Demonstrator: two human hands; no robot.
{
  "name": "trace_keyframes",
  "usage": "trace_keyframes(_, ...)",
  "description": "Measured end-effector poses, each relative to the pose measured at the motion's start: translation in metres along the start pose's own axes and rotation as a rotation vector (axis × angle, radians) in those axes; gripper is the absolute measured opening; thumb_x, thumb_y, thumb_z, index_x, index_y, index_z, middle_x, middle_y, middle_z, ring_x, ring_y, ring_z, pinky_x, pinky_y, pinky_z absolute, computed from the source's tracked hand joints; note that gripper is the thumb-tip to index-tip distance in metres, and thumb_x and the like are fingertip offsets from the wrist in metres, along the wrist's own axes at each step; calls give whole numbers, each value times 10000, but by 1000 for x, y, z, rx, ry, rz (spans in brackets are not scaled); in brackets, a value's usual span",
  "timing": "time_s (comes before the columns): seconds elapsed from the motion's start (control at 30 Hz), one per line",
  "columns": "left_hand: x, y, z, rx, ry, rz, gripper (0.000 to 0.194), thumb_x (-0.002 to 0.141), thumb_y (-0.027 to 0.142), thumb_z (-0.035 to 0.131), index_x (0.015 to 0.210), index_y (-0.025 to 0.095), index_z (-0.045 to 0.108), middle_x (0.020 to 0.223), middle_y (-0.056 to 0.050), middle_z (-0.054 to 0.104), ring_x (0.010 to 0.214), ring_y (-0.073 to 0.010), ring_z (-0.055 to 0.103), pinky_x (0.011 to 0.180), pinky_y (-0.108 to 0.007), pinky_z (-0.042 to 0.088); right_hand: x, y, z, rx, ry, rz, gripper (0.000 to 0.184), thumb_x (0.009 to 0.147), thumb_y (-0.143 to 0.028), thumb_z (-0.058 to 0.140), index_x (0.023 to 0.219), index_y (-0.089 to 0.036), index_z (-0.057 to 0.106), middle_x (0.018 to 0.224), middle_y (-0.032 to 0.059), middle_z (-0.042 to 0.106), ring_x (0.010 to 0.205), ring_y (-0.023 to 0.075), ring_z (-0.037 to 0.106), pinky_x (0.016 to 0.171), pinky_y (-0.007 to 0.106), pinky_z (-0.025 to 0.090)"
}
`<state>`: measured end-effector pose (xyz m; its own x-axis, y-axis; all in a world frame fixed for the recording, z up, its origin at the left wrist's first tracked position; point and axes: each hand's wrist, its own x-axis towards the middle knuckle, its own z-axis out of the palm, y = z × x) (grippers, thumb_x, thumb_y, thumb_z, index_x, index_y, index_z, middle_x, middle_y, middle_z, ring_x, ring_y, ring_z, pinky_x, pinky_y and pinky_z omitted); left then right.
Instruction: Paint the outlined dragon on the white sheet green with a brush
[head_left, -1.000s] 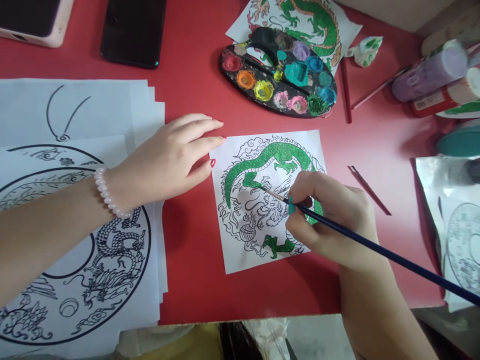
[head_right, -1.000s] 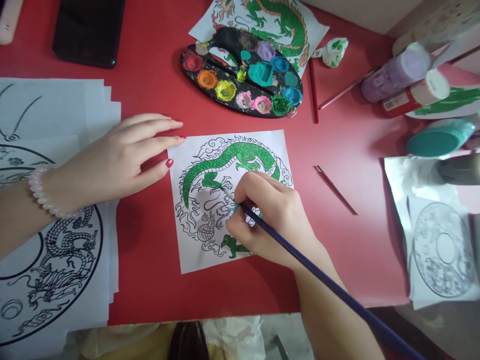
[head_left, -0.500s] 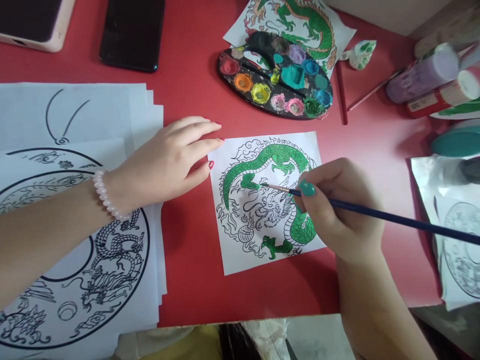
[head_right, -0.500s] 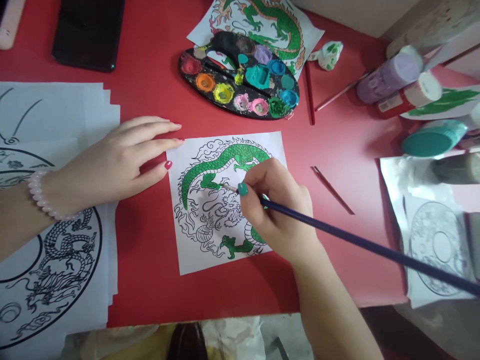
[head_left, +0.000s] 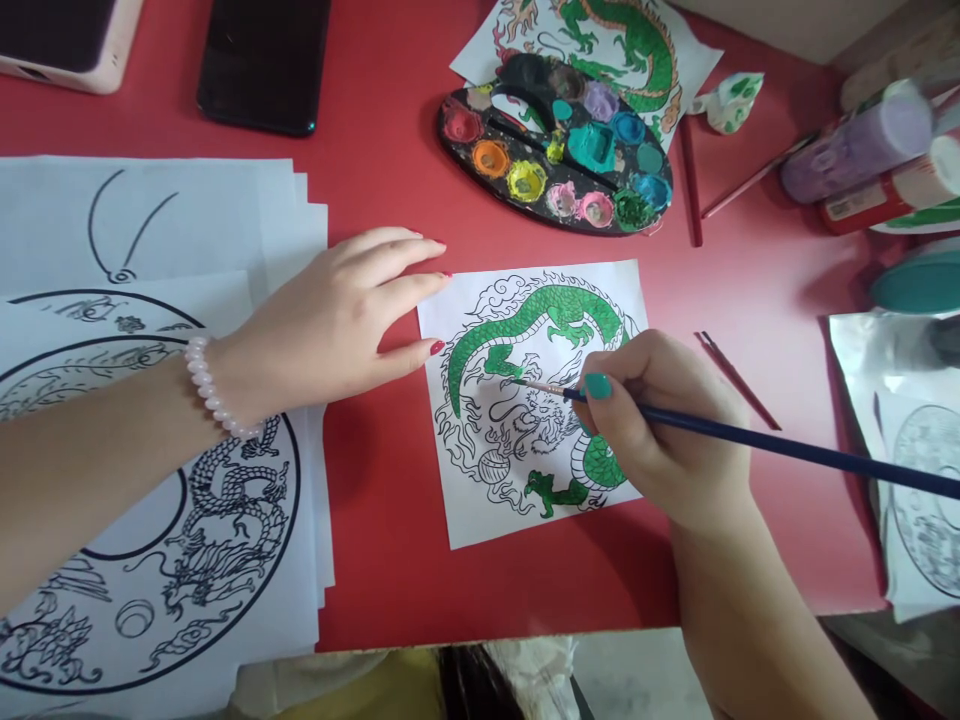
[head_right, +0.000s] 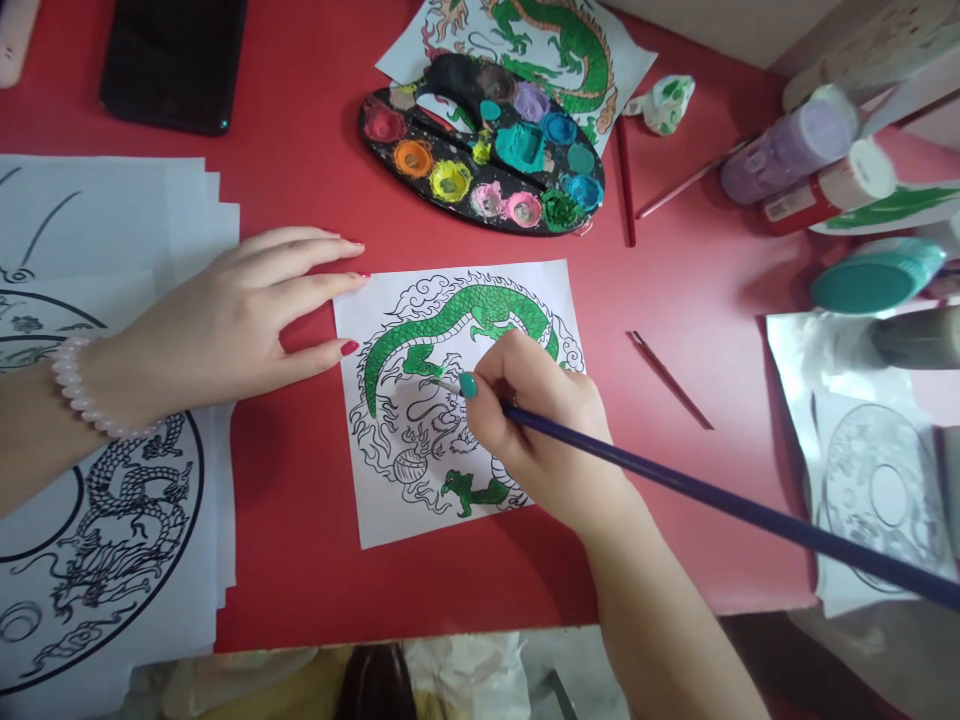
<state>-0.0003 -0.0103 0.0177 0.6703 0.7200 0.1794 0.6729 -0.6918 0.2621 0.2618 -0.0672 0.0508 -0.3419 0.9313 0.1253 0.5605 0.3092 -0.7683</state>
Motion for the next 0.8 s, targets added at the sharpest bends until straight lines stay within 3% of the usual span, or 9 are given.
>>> trace_keyframes(0.8, 0, -1, 1, 3, 17, 19, 461, 902, 395, 458, 1246, 101, 551, 1373, -150, 489, 1296, -308, 427, 1113, -452, 368, -4, -3, -1, -63, 30, -7, 108, 842, -134, 488, 752, -189, 466, 587, -43, 466, 493, 50, 437, 438, 196, 331)
